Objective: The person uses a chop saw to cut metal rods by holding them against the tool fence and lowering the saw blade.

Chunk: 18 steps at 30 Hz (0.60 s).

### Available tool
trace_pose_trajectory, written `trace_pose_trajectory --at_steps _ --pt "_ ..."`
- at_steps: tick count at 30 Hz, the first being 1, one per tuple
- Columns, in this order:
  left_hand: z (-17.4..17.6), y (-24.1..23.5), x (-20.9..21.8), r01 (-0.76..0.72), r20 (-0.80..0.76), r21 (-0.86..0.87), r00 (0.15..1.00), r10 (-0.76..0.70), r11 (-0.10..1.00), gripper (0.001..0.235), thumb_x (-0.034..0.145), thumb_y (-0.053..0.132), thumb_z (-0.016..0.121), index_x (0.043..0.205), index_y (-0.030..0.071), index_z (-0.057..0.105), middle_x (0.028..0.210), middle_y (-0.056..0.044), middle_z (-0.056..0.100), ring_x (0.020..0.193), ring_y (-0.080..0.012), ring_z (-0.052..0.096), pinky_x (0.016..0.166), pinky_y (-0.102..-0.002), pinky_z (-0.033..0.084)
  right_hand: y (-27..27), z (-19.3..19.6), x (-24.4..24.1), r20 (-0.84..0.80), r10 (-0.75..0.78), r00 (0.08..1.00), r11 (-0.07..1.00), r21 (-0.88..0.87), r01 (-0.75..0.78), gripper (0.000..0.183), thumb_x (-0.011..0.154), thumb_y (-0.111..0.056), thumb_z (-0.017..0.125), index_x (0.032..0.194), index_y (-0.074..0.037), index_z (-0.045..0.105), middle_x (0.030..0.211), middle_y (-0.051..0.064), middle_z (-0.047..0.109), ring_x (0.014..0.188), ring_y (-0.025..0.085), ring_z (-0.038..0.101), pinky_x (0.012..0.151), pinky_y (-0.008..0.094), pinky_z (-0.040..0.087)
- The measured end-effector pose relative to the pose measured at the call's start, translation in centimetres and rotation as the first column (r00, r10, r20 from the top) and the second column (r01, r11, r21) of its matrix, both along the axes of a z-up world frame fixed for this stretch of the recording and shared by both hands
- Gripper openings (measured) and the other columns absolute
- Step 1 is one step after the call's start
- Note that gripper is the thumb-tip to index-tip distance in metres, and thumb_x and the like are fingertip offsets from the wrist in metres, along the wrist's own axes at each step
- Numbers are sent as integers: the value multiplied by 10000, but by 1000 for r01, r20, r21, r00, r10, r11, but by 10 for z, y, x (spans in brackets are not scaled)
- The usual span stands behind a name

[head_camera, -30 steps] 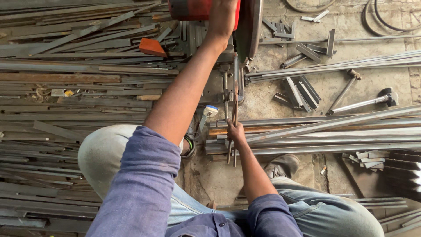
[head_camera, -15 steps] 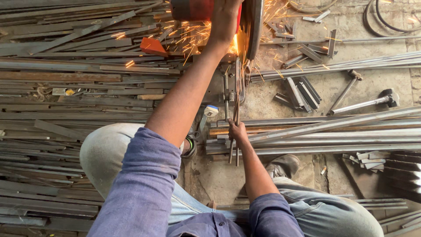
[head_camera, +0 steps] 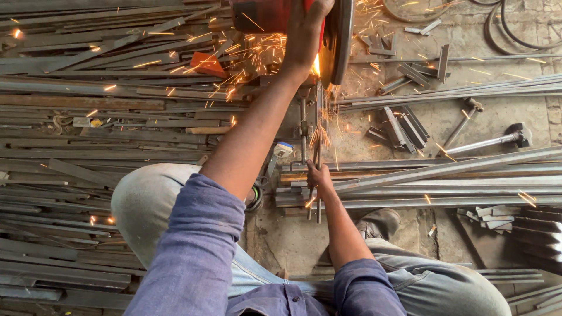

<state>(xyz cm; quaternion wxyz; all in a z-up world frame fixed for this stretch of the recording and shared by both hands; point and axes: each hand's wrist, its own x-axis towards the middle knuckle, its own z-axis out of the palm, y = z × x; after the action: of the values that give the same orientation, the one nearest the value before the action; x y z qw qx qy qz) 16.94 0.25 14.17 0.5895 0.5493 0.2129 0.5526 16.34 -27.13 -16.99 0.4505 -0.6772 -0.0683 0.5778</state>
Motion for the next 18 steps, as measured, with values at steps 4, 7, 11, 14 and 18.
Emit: trace_pose_trajectory --at_steps 4,7,11,14,18 --pt "2 -4 -1 -4 7 3 1000 4 1000 389 966 327 670 1209 34 591 1093 -54 606 1041 -192 569 992 -378 466 -5 -13 1 34 27 999 998 51 -29 416 1043 -346 613 769 -65 475 515 8 428 408 163 423 402 362 366" --pt "5 -8 -6 -29 -47 64 998 32 998 418 972 339 641 1272 60 558 1136 -47 613 1081 -186 573 1011 -361 450 -6 -23 4 60 35 998 998 50 -38 419 1046 -336 628 768 -48 504 523 6 441 418 156 418 405 359 348" --pt "5 -15 -11 -27 -76 53 997 31 998 452 973 355 624 1306 60 542 1114 -87 588 1043 -210 547 978 -375 448 -7 -30 3 -106 9 994 996 90 1 392 1022 -346 640 759 -114 464 507 -14 375 389 140 369 370 338 283" --pt "-3 -13 -9 -121 -175 116 975 140 986 447 980 380 619 1279 55 554 1041 -123 594 967 -238 563 912 -393 475 -9 -28 1 -15 16 1000 999 52 -16 410 1026 -358 620 743 -91 495 518 11 422 395 158 416 378 348 340" --pt "-26 16 -4 -136 -169 230 970 178 963 436 1011 400 615 1226 24 562 1063 -106 641 986 -248 612 927 -414 487 -12 -17 -2 63 23 998 1000 19 -25 443 1047 -373 595 744 -63 504 533 14 465 416 155 473 392 349 414"
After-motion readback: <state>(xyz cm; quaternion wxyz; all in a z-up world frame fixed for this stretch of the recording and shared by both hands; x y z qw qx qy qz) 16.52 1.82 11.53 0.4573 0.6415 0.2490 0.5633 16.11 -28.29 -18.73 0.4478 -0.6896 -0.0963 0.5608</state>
